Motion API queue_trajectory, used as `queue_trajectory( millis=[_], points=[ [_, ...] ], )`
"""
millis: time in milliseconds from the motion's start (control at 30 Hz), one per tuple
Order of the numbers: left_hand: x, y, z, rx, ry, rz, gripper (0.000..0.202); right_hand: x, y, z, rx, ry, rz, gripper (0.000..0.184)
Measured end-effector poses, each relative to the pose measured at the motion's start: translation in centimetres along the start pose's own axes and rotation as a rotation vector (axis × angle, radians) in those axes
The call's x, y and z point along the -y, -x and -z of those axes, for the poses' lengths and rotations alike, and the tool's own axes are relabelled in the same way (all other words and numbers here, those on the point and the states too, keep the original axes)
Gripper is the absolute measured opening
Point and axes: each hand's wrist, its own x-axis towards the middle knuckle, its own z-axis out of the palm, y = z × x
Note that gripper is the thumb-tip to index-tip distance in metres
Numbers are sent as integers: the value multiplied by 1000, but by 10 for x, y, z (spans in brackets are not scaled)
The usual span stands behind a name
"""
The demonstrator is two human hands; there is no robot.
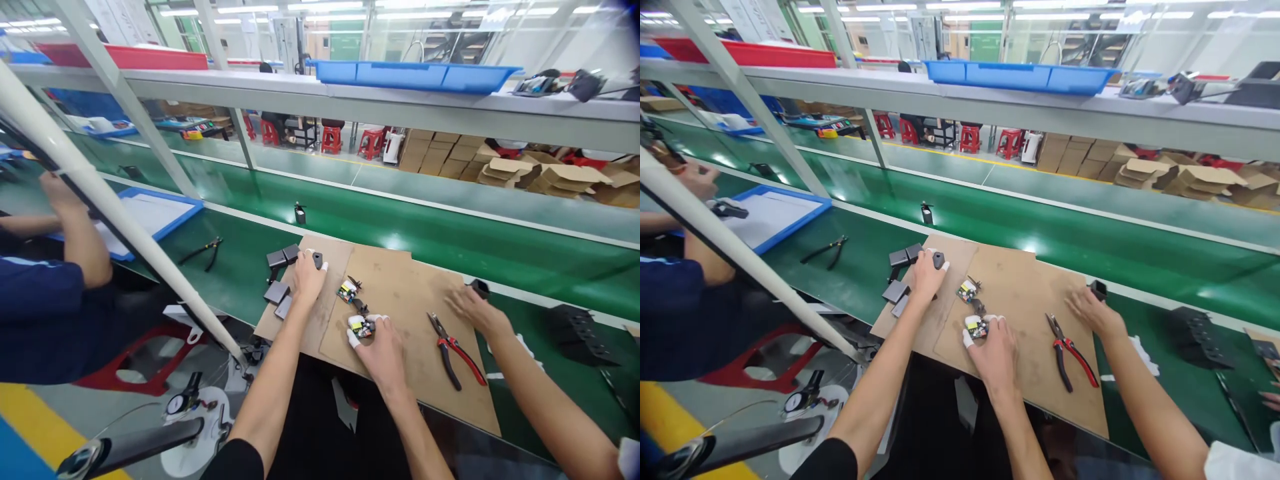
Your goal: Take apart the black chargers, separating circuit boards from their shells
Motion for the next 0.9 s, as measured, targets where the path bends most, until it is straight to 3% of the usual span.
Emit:
queue_trajectory(
  millis=[100, 167, 267, 367, 433, 533, 633, 767, 900],
  points=[
    [-6, -9, 7, 65, 157, 44, 32, -8, -7, 15, 47, -332, -94, 43],
    [-11, 6, 11, 130, 305, 60, 36, -13, -7, 29, 71, -442, -102, 55],
    [-18, 61, 10, 300, 518, 83, 50, -16, -1, 55, 79, -715, -89, 65],
    [-23, 128, 7, 560, 754, 188, 57, -13, 8, 79, 99, -1022, -13, 57],
    [-27, 164, 4, 635, 825, 218, 57, -11, 14, 93, 133, -1056, 48, 56],
    [-41, 199, 1, 622, 774, 27, 42, -6, 22, 106, 143, -976, 115, 61],
    [-55, 215, 2, 609, 719, -143, 33, 4, 34, 115, 96, -922, 173, 60],
    [-66, 226, 12, 598, 678, -301, 43, 20, 53, 124, 61, -884, 173, 68],
    [-68, 234, 22, 575, 645, -334, 52, 30, 65, 130, -22, -929, 163, 68]
  ],
)
